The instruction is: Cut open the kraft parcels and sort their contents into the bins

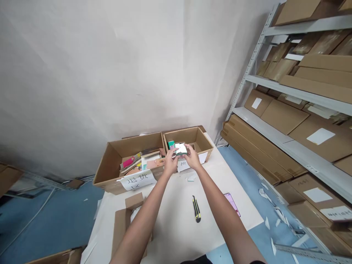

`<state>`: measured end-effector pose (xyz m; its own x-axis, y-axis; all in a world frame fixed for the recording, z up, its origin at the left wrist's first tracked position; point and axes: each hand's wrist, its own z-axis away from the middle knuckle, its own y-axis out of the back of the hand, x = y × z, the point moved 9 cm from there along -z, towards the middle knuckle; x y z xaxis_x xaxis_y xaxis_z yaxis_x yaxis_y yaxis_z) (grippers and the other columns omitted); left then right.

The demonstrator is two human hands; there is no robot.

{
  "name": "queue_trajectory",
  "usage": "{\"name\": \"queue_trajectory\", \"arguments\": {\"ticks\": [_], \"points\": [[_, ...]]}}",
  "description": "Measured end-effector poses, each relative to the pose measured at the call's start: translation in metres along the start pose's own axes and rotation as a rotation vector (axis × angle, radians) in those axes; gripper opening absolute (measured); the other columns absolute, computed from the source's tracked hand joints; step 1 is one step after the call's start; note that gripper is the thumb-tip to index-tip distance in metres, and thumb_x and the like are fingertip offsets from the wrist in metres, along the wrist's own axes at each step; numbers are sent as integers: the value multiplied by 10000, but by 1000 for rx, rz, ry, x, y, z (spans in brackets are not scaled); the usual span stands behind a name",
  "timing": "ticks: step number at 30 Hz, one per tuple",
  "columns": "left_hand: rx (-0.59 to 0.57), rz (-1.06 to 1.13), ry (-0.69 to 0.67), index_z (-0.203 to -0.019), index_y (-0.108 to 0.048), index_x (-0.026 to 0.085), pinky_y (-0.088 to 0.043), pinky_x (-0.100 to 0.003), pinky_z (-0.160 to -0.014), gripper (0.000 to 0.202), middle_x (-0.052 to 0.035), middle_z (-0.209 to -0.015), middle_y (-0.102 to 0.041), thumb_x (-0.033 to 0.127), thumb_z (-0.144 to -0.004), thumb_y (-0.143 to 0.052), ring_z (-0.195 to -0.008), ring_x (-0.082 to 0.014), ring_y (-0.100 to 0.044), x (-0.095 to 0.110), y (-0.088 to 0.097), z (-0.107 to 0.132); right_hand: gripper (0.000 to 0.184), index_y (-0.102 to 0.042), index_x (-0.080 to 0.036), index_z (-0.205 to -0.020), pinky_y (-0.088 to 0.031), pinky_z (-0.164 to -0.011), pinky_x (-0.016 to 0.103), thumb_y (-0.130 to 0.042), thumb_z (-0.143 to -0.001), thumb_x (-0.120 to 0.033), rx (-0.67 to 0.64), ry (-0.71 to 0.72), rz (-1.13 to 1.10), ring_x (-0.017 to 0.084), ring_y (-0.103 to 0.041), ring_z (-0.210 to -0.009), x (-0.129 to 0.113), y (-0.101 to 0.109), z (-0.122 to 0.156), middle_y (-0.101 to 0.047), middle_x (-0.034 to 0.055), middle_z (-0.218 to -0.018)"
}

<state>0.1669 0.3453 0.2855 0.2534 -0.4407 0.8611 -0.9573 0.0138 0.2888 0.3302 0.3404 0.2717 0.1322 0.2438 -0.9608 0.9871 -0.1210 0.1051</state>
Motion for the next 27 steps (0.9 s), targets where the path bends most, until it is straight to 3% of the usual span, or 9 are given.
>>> {"name": "queue_trajectory", "arguments": {"ticks": [3,7,10,13,16,19,23,27], "points": [[-10,63,-38,-1266,-663,264,-544,-388,-996,428,-81,-1225,-632,124,-865,-613,-1123,-234,-637,17,-48,-47,692,-540,-259,-1451,-551,-1055,414,-647,-772,-183,36,43,4,226,-685,-1157,-7,53,-38,-667,78,-1321],[-60,167,-2,-1251,-661,241,-548,-399,-1000,444,-89,-1238,-630,110,-828,-636,-1094,-222,-664,5,-118,-92,715,-529,-248,-1458,-527,-1094,417,-650,-758,-170,52,44,-49,226,-654,-1235,13,111,-75,-647,90,-1387],[-120,238,96,-1259,-649,217,-545,-397,-1008,434,-93,-1243,-655,158,-829,-658,-1101,-209,-673,-23,-157,-105,744,-520,-245,-1475,-500,-1124,427,-705,-755,-206,11,-19,-104,234,-615,-1299,47,130,-91,-624,101,-1434],[-202,263,211,-1287,-639,209,-546,-408,-1009,436,-83,-1225,-695,227,-852,-662,-1121,-214,-672,-55,-179,-98,799,-454,-252,-1548,-481,-1142,453,-742,-807,-338,-53,-154,-145,248,-585,-1346,89,130,-93,-605,112,-1468],[-238,242,375,-1370,-607,236,-539,-423,-1030,461,-99,-1324,-685,340,-921,-630,-1190,-237,-663,-87,-185,-82,844,-370,-291,-1612,-406,-1204,485,-706,-874,-526,-82,-303,-181,256,-534,-1417,126,128,-85,-571,108,-1523],[-191,179,452,-1494,-517,272,-466,-439,-1135,553,-125,-1524,-572,469,-981,-578,-1371,-268,-572,-102,-174,-73,903,-342,-308,-1634,-292,-1267,508,-668,-877,-677,-40,-365,-179,272,-414,-1521,146,130,-80,-485,114,-1607],[-102,95,353,-1539,-477,278,-364,-482,-1230,639,-119,-1635,-457,574,-980,-569,-1482,-295,-463,-91,-145,-72,984,-310,-312,-1652,-226,-1292,501,-619,-848,-788,53,-275,-131,263,-251,-1597,144,132,-78,-341,107,-1696],[-70,74,276,-1534,-490,274,-361,-473,-1235,619,-104,-1633,-464,575,-996,-546,-1483,-282,-463,-71,-116,-57,880,-349,-326,-1634,-324,-1253,501,-598,-901,-742,23,-141,-133,258,-342,-1562,119,120,-59,-418,109,-1655]]}}
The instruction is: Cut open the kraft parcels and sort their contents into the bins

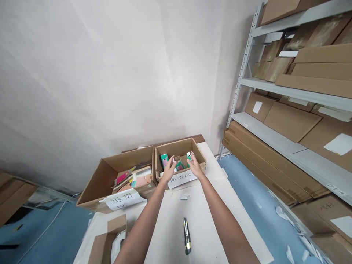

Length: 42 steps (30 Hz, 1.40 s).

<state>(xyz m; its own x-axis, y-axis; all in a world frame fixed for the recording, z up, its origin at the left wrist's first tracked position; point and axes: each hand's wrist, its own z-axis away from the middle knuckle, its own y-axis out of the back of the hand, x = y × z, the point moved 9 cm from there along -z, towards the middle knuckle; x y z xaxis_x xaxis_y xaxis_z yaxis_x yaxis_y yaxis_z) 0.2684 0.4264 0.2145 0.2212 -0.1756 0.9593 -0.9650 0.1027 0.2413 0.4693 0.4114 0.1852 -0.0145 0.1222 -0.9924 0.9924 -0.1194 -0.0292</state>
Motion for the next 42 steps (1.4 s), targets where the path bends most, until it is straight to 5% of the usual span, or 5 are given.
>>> {"name": "queue_trajectory", "arguments": {"ticks": [12,19,27,35,42], "points": [[87,-105,-55,-1541,-496,271,-409,-424,-1202,552,-90,-1597,-511,437,-1016,-529,-1448,-251,-500,-11,115,131,636,-513,-306,-1526,-452,-1153,531,-621,-941,-528,-153,56,213,294,-460,-1481,-33,-118,129,-525,106,-1573],[104,-369,131,-1491,-549,237,-477,-414,-1131,541,-111,-1545,-559,280,-952,-558,-1398,-253,-543,-99,228,267,558,-589,-313,-1441,-510,-1092,509,-652,-891,-386,-295,12,295,286,-540,-1397,6,-246,221,-576,95,-1514],[-207,-726,540,-1242,-717,189,-330,-570,-1229,589,-165,-1674,-372,230,-669,-849,-1556,-442,-296,-220,286,445,482,-722,-224,-1283,-413,-1197,493,-664,-811,-142,-582,3,544,285,-551,-1397,93,-389,365,-621,128,-1451],[-155,-863,244,-987,-782,221,-375,-523,-1227,185,-59,-1708,-339,151,-859,-668,-1559,-337,-323,-202,266,488,587,-754,-199,-1260,-293,-1262,500,-854,-689,-103,-628,-164,941,376,-220,-1595,146,-364,445,-251,149,-1725],[-96,-697,-32,-963,-765,225,-367,-575,-1229,207,-65,-1649,-443,174,-930,-567,-1544,-346,-344,-118,231,454,213,-784,-231,-968,-382,-1224,515,-786,-784,-123,-302,17,899,315,-367,-1544,75,-305,428,-434,79,-1649]]}}
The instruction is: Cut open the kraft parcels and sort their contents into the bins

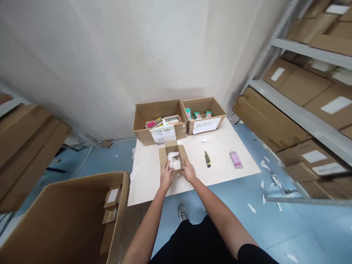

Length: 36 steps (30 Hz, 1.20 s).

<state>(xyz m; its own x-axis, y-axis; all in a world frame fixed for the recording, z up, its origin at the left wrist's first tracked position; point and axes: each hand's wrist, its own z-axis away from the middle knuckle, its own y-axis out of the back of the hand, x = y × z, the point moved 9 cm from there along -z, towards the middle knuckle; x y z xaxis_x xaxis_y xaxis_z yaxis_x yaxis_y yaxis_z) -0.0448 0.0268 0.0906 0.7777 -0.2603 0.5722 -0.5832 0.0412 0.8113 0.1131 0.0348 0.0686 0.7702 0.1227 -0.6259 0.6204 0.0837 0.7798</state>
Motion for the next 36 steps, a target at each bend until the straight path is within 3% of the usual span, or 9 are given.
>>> {"name": "queue_trajectory", "arguments": {"ticks": [5,10,14,18,24,28,31,34,36], "points": [[72,112,-187,-975,-762,266,-294,-642,-1243,173,-51,-1645,-450,257,-965,-589,-1582,-374,-249,87,15,-53,180,-772,-226,-988,-348,-1247,540,-752,-836,-131,259,2,-31,308,-314,-1571,19,114,12,-386,80,-1675],[78,123,-368,-972,-773,284,-208,-662,-1269,168,-36,-1637,-463,284,-972,-605,-1590,-371,-235,206,-8,-93,240,-764,-228,-1062,-328,-1248,580,-648,-900,-95,428,-58,-2,309,-241,-1598,70,219,49,-318,67,-1707],[41,128,-477,-991,-780,286,-126,-688,-1281,144,-43,-1645,-449,317,-959,-644,-1601,-377,-203,306,-61,-106,257,-758,-250,-1100,-305,-1248,607,-622,-927,-117,554,-198,35,307,-223,-1603,140,289,109,-305,39,-1713],[-124,191,-596,-1003,-784,292,-176,-675,-1283,129,-40,-1642,-452,329,-936,-680,-1601,-374,-206,411,-146,-97,261,-759,-274,-1101,-357,-1202,621,-623,-928,-134,667,-391,98,318,-240,-1595,220,343,202,-320,34,-1707],[-367,269,-808,-993,-780,290,-157,-667,-1295,118,-25,-1643,-448,260,-914,-697,-1593,-353,-230,564,-268,-35,272,-763,-252,-1118,-360,-1179,654,-609,-918,-147,830,-649,154,350,-254,-1584,319,397,361,-356,82,-1688],[-510,249,-882,-1153,-763,307,-150,-697,-1280,277,-39,-1666,-411,238,-891,-706,-1606,-372,-182,629,-324,7,293,-761,-264,-1126,-252,-1231,681,-630,-888,-153,935,-754,137,354,-207,-1598,360,416,440,-415,73,-1656],[-558,250,-916,-1351,-676,325,-160,-703,-1272,491,-49,-1691,-367,214,-873,-701,-1613,-387,-143,655,-341,20,346,-739,-271,-1179,-173,-1231,731,-646,-861,-175,989,-853,135,375,-152,-1607,382,420,479,-439,81,-1637],[-528,272,-907,-1401,-644,309,-224,-649,-1278,524,-54,-1689,-369,212,-887,-666,-1607,-374,-173,662,-338,15,402,-711,-240,-1237,-213,-1229,720,-622,-849,-180,1039,-873,121,379,-163,-1601,394,420,495,-446,108,-1625],[-502,277,-877,-1412,-637,290,-271,-619,-1273,513,-63,-1684,-376,217,-905,-636,-1602,-367,-195,657,-332,5,404,-705,-218,-1249,-252,-1243,676,-597,-861,-193,1057,-823,95,365,-201,-1592,397,421,491,-457,120,-1612]]}}
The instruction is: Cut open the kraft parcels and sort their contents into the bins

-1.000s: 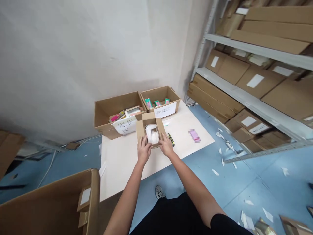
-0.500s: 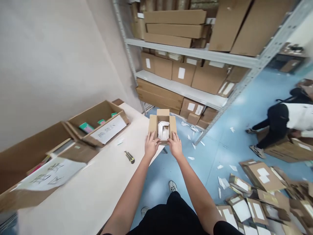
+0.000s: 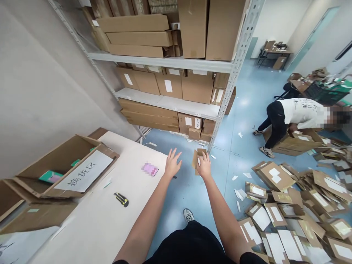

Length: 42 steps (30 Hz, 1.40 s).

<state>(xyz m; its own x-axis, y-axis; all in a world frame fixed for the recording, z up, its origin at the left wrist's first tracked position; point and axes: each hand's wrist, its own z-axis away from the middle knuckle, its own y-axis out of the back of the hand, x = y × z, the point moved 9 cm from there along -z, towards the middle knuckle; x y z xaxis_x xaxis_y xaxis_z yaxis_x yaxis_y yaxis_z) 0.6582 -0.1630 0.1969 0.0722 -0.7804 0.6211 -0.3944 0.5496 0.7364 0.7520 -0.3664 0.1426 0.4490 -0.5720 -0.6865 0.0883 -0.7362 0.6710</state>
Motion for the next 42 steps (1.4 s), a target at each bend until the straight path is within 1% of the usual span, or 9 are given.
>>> {"name": "queue_trajectory", "arguments": {"ticks": [4,7,12,16,22,29,36,39,42], "points": [[77,-33,62,-1436,-614,284,-305,-580,-1274,514,-52,-1680,-377,217,-926,-607,-1602,-342,-203,-22,30,16,406,-694,-227,-1273,-276,-1262,627,-575,-885,-222,-63,94,-78,344,-252,-1576,-31,-28,-12,-457,104,-1611],[146,-57,126,-1430,-616,279,-293,-563,-1289,513,-45,-1682,-371,201,-923,-610,-1604,-331,-199,-44,59,41,435,-672,-230,-1320,-283,-1264,621,-546,-904,-224,-136,186,-114,336,-247,-1576,-77,-61,-21,-432,89,-1628],[292,-114,285,-1426,-613,266,-285,-587,-1286,530,-65,-1684,-364,177,-904,-636,-1600,-356,-203,-85,128,115,472,-644,-226,-1386,-258,-1287,587,-524,-929,-231,-304,419,-191,331,-226,-1581,-196,-123,-10,-376,75,-1661],[428,-204,429,-1453,-586,271,-289,-592,-1276,569,-83,-1691,-349,188,-896,-666,-1598,-371,-198,-114,198,209,510,-607,-235,-1438,-270,-1280,593,-532,-933,-236,-435,630,-249,337,-215,-1585,-305,-170,48,-358,69,-1673],[645,-307,653,-1475,-563,284,-303,-592,-1265,597,-71,-1696,-342,213,-894,-678,-1596,-372,-202,-129,295,394,536,-578,-229,-1466,-255,-1274,625,-533,-932,-248,-688,864,-378,353,-197,-1586,-444,-227,204,-339,88,-1682],[863,-427,973,-1483,-556,265,-337,-587,-1250,599,-89,-1688,-358,211,-897,-668,-1581,-376,-251,-103,370,660,516,-587,-242,-1450,-303,-1249,632,-540,-936,-260,-928,1155,-488,352,-274,-1558,-572,-260,452,-385,100,-1655],[1022,-574,1369,-1481,-551,251,-353,-558,-1262,560,-106,-1672,-386,254,-927,-635,-1561,-347,-321,-28,381,915,537,-573,-209,-1469,-343,-1240,607,-553,-934,-246,-1177,1463,-548,351,-302,-1551,-638,-246,710,-386,136,-1648],[1141,-596,1500,-1469,-561,260,-360,-559,-1262,548,-105,-1662,-402,264,-926,-639,-1548,-343,-346,1,374,996,557,-548,-213,-1501,-328,-1252,597,-548,-945,-246,-1280,1571,-543,346,-284,-1563,-653,-237,790,-358,133,-1665],[1233,-585,1596,-1470,-560,269,-360,-539,-1268,553,-97,-1659,-406,269,-924,-649,-1540,-330,-361,14,364,1054,578,-527,-232,-1524,-330,-1250,601,-551,-946,-235,-1360,1654,-536,348,-267,-1571,-668,-235,849,-344,120,-1675]]}}
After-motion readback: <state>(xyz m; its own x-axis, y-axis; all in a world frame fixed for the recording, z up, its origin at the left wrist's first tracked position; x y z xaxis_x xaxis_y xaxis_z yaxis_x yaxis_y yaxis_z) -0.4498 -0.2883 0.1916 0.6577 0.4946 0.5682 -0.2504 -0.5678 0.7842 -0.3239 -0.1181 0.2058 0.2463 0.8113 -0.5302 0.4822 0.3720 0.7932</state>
